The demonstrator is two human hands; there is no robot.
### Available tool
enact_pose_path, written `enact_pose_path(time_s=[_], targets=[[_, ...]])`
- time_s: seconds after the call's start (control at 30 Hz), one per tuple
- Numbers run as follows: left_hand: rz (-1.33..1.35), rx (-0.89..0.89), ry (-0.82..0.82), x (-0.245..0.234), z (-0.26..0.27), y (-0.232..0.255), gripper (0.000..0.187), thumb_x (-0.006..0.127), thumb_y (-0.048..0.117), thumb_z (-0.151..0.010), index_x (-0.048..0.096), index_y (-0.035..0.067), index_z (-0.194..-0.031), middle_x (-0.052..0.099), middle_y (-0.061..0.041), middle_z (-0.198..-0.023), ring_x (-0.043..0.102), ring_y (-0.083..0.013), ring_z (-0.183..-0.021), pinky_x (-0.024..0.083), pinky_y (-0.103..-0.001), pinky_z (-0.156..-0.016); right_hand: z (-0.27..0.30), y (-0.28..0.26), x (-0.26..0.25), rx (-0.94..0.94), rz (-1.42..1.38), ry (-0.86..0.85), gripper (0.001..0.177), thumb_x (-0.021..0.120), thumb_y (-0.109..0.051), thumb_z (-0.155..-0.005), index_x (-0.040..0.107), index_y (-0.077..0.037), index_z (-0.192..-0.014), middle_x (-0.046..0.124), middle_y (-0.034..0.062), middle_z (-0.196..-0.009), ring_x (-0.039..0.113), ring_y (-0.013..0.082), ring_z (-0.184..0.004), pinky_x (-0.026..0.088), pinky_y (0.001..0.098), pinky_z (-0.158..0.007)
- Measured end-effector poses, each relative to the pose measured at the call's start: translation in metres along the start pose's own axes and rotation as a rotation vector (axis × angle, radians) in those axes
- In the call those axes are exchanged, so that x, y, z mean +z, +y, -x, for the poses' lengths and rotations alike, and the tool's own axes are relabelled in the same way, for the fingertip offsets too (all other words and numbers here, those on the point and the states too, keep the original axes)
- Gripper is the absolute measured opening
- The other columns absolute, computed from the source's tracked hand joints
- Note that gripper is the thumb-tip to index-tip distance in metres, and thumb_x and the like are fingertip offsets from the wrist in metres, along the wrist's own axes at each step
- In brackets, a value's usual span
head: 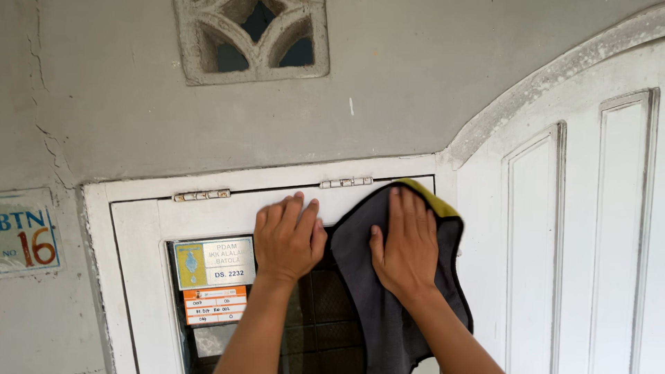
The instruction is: The person cleans a small window in a white door by spraying it with a cleaning solution and wiping the glass and frame with a cloth.
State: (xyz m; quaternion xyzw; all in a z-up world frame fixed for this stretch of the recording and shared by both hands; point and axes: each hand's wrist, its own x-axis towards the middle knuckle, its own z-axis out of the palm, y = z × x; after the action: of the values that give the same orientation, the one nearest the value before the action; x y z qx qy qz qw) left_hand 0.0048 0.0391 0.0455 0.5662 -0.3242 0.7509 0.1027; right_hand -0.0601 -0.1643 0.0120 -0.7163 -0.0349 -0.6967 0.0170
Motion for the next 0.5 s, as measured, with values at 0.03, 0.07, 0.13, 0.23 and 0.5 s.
enact_pose_path(time_s=[0.03,0.07,0.13,0.23,0.5], targets=[[0.025,0.014,0.004,0.0,-0.005,-0.005,0.025,0.068,0.022,-0.09,0.074,0.007,-0.108,0.063,-0.012,-0.117,0.057,-0.0291,-0.101,0.045,-0.045,-0.091,0.004,0.0,0.002,0.026,0.015,0.017,0.069,0.052,-0.031,-0.098,0.034,0.006,-0.154,0.039,0.0258,-0.157,0.036,0.0419,-0.146,0.026,0.0542,-0.12],[0.05,0.027,0.008,0.001,-0.008,-0.008,0.018,0.069,0.019,-0.091,0.074,0.007,-0.103,0.062,-0.011,-0.112,0.055,-0.0289,-0.095,0.046,-0.044,-0.089,0.007,0.0,0.005,0.051,0.029,0.034,0.07,0.052,-0.031,-0.099,0.033,0.008,-0.154,0.038,0.0281,-0.158,0.034,0.0433,-0.147,0.024,0.0546,-0.12],[0.061,-0.151,-0.027,0.006,-0.012,-0.008,0.01,0.071,0.016,-0.092,0.069,0.008,-0.096,0.059,-0.011,-0.105,0.054,-0.0289,-0.094,0.046,-0.042,-0.088,0.013,-0.001,0.008,0.075,0.047,0.046,0.072,0.053,-0.031,-0.098,0.031,0.009,-0.154,0.035,0.0313,-0.158,0.031,0.0453,-0.149,0.021,0.055,-0.122],[-0.045,-0.152,-0.031,0.012,-0.011,-0.01,0.014,0.071,0.014,-0.089,0.066,0.006,-0.1,0.058,-0.013,-0.106,0.053,-0.0302,-0.095,0.045,-0.043,-0.087,0.016,-0.001,0.006,0.075,0.086,0.002,0.077,0.055,-0.028,-0.09,0.03,0.008,-0.154,0.034,0.0313,-0.157,0.03,0.0463,-0.149,0.021,0.0553,-0.121],[-0.178,-0.118,0.043,0.019,-0.005,-0.007,0.029,0.068,0.013,-0.085,0.064,0.005,-0.113,0.058,-0.013,-0.123,0.054,-0.0302,-0.106,0.042,-0.044,-0.094,0.013,-0.006,-0.004,-0.061,0.079,-0.127,0.076,0.057,-0.015,-0.083,0.033,0.003,-0.154,0.038,0.0214,-0.157,0.036,0.0415,-0.143,0.029,0.058,-0.116]])
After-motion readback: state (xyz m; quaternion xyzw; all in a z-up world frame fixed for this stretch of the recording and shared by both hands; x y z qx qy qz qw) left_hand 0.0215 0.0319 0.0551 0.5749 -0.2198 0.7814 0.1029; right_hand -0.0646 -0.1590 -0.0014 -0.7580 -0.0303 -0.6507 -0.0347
